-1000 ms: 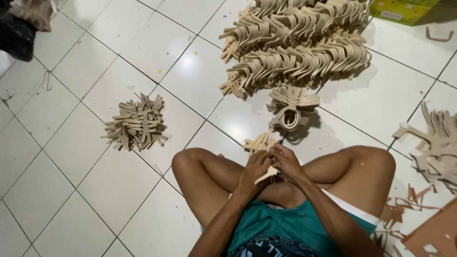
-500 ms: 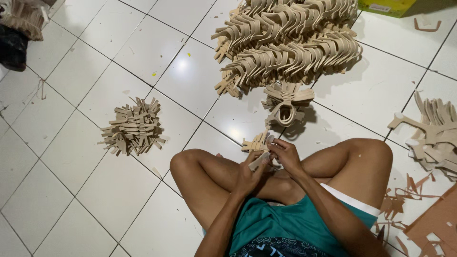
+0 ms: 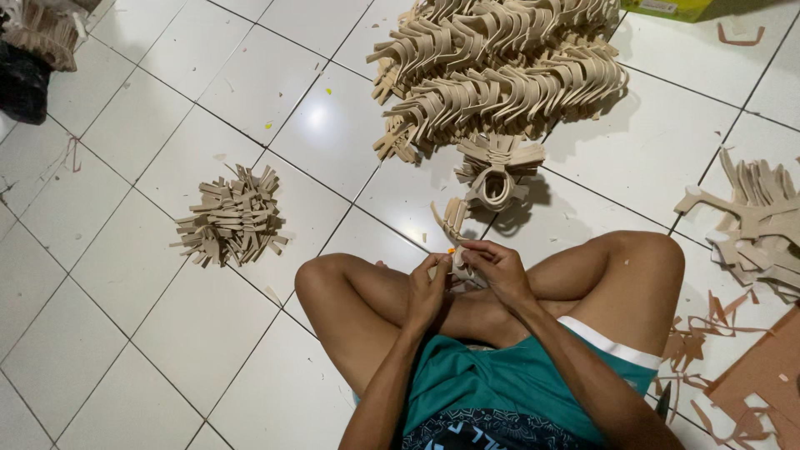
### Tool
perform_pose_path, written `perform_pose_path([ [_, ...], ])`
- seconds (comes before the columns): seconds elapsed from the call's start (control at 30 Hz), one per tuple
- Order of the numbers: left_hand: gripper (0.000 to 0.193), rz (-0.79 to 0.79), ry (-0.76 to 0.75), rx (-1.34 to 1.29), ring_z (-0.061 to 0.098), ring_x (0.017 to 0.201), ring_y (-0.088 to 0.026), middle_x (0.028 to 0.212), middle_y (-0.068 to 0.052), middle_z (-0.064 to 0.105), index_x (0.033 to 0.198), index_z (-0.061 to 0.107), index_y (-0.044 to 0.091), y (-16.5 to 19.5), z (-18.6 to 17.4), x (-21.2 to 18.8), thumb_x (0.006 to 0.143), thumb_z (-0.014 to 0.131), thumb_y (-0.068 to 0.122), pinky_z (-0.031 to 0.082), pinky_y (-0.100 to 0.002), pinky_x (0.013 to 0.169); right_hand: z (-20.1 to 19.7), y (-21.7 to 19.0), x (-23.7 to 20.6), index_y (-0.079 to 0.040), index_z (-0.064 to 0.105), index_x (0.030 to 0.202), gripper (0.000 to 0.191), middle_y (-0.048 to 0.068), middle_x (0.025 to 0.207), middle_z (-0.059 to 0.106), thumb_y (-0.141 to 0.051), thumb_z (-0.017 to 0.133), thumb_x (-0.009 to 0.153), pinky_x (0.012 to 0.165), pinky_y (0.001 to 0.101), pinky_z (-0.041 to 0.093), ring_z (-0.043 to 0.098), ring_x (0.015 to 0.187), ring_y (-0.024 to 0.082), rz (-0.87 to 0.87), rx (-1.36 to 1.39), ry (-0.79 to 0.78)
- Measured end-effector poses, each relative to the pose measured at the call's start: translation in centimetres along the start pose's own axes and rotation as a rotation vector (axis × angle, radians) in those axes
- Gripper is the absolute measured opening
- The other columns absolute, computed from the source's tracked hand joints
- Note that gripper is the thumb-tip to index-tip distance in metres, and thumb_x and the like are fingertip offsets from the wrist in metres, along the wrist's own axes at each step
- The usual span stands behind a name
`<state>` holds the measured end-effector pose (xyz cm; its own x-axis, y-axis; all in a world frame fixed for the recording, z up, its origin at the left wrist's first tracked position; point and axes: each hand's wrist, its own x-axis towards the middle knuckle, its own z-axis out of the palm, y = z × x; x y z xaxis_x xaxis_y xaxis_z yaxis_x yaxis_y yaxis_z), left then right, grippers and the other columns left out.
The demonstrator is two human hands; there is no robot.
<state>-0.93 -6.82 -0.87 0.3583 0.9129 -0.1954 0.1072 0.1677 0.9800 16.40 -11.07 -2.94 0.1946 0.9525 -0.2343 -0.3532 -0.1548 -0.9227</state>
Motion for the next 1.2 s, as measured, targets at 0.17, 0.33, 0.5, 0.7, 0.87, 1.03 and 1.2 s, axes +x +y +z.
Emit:
perform_pose_path([
  [0.17, 0.032, -0.054, -0.009, -0.213, 0.070, 0.079, -0.011, 0.089, -0.004, 0.068, 0.108, 0.068, -0.001, -0.6, 0.0, 0.1, 0.106, 0.055, 0.028, 0.063, -0.027, 0.073, 0.5, 0.1, -0.1, 0.004, 0.075, 0.121, 0.030, 0.011, 0.103, 0.077, -0.008, 0.073, 0.094, 0.079, 0.0231, 0.056, 0.068, 0.090, 0.010, -0.092, -0.230, -0.026],
  [0.33, 0.033, -0.095, 0.024, -0.157, 0.066, 0.078, -0.013, 0.089, -0.007, 0.068, 0.107, 0.069, -0.001, -0.8, 0.4, 0.0, 0.107, 0.056, 0.029, 0.060, -0.029, 0.072, 0.4, 0.2, 0.1, 0.005, 0.069, 0.114, 0.027, 0.012, 0.099, 0.073, -0.008, 0.076, 0.091, 0.077, 0.0246, 0.055, 0.067, 0.091, 0.011, -0.039, -0.128, 0.019],
  [0.5, 0.034, 0.077, 0.396, -0.422, 0.073, 0.097, -0.013, 0.096, -0.004, 0.077, 0.099, 0.066, -0.002, 0.3, -0.2, 1.2, 0.103, 0.054, 0.030, 0.063, -0.029, 0.083, -0.6, -0.3, -0.3, 0.002, 0.069, 0.103, 0.023, 0.012, 0.093, 0.079, -0.009, 0.078, 0.085, 0.069, 0.0267, 0.058, 0.071, 0.083, 0.012, 0.028, -0.321, 0.188],
  [0.7, 0.035, 0.088, 0.032, 0.568, 0.076, 0.081, -0.031, 0.094, -0.017, 0.074, 0.112, 0.073, 0.001, 1.1, 1.6, 0.8, 0.102, 0.071, 0.034, 0.053, -0.039, 0.068, -0.5, -0.3, -0.7, -0.004, 0.067, 0.103, 0.024, 0.009, 0.090, 0.081, -0.016, 0.077, 0.085, 0.069, 0.0265, 0.059, 0.076, 0.086, 0.009, -0.164, -0.624, 0.091],
  [0.87, 0.031, 0.047, 0.016, 0.068, 0.071, 0.077, -0.014, 0.085, -0.006, 0.075, 0.103, 0.074, -0.001, 0.0, 1.5, 2.1, 0.100, 0.070, 0.030, 0.057, -0.030, 0.069, -0.5, -0.4, -0.3, -0.003, 0.070, 0.100, 0.032, 0.010, 0.090, 0.076, -0.023, 0.086, 0.082, 0.075, 0.0305, 0.062, 0.078, 0.084, 0.017, -0.085, -0.847, 0.210],
  [1.03, 0.037, -0.071, -0.193, -0.192, 0.054, 0.079, -0.014, 0.089, -0.004, 0.066, 0.111, 0.075, -0.002, -2.3, -0.2, 3.8, 0.112, 0.065, 0.034, 0.043, -0.030, 0.070, -1.8, 0.0, 2.2, 0.000, 0.062, 0.124, 0.047, 0.011, 0.111, 0.072, -0.009, 0.078, 0.081, 0.086, 0.0339, 0.056, 0.070, 0.104, 0.021, -0.176, -0.407, 0.099],
  [1.2, 0.031, -0.106, -0.251, -0.137, 0.062, 0.106, -0.010, 0.112, 0.001, 0.073, 0.120, 0.073, 0.006, -2.9, -0.2, 5.1, 0.106, 0.068, 0.034, 0.050, -0.027, 0.093, -0.9, 0.5, 5.6, 0.000, 0.065, 0.122, 0.042, 0.011, 0.107, 0.073, -0.009, 0.078, 0.083, 0.083, 0.0328, 0.056, 0.069, 0.100, 0.020, -0.070, -0.474, 0.070],
])
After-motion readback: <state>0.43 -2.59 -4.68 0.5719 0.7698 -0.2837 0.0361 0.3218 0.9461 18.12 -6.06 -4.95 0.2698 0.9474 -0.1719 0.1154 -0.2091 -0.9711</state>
